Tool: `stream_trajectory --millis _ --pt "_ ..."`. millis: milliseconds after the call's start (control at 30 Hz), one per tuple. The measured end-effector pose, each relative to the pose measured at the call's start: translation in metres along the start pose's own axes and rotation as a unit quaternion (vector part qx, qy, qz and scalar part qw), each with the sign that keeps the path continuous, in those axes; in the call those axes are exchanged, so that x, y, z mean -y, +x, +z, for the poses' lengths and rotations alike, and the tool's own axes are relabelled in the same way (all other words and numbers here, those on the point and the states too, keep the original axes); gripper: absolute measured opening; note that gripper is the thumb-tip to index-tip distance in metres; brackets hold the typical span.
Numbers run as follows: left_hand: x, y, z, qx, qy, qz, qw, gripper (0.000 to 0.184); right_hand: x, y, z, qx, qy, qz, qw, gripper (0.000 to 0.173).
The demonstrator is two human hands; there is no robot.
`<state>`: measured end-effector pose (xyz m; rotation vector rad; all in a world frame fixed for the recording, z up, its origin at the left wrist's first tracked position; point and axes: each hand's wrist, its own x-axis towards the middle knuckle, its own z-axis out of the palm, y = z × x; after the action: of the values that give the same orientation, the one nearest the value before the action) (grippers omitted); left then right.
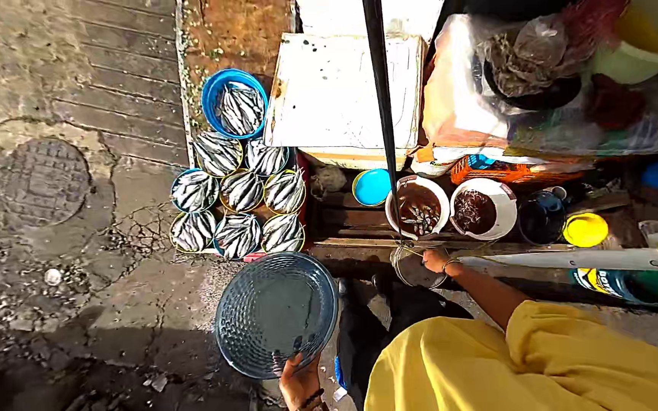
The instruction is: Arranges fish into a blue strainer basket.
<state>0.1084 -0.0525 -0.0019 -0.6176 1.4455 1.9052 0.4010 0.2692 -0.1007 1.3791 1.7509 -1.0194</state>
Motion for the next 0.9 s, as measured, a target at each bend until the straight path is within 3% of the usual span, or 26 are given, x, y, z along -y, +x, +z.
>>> stream_trajectory --millis 133,267,433,667,733,900 --pt "-0.023 0.069 0.063 0.080 0.079 -0.053 0.992 0.025 -0.002 0.004 -0.004 -0.057 0.114 0.043 0.991 0.037" --pt "-0.040 0.111 0.141 0.112 0.196 -0.086 0.970 0.031 -0.007 0.002 -0.014 -0.093 0.197 0.112 0.970 0.040" --pt "-0.035 0.142 0.226 0.146 0.324 -0.081 0.931 0.031 -0.032 0.035 -0.014 -0.180 0.359 0.134 0.906 0.040" --pt "0.051 0.198 0.283 0.164 0.391 -0.062 0.904 0.026 -0.104 0.178 -0.034 -0.253 0.431 0.154 0.852 0.035" --pt "0.087 0.216 0.291 0.149 0.414 -0.069 0.895 0.020 -0.129 0.223 -0.047 -0.250 0.438 0.162 0.848 0.033" --pt "0.174 0.237 0.321 0.079 0.451 -0.089 0.885 0.027 -0.158 0.309 -0.071 -0.247 0.429 0.141 0.857 0.032"
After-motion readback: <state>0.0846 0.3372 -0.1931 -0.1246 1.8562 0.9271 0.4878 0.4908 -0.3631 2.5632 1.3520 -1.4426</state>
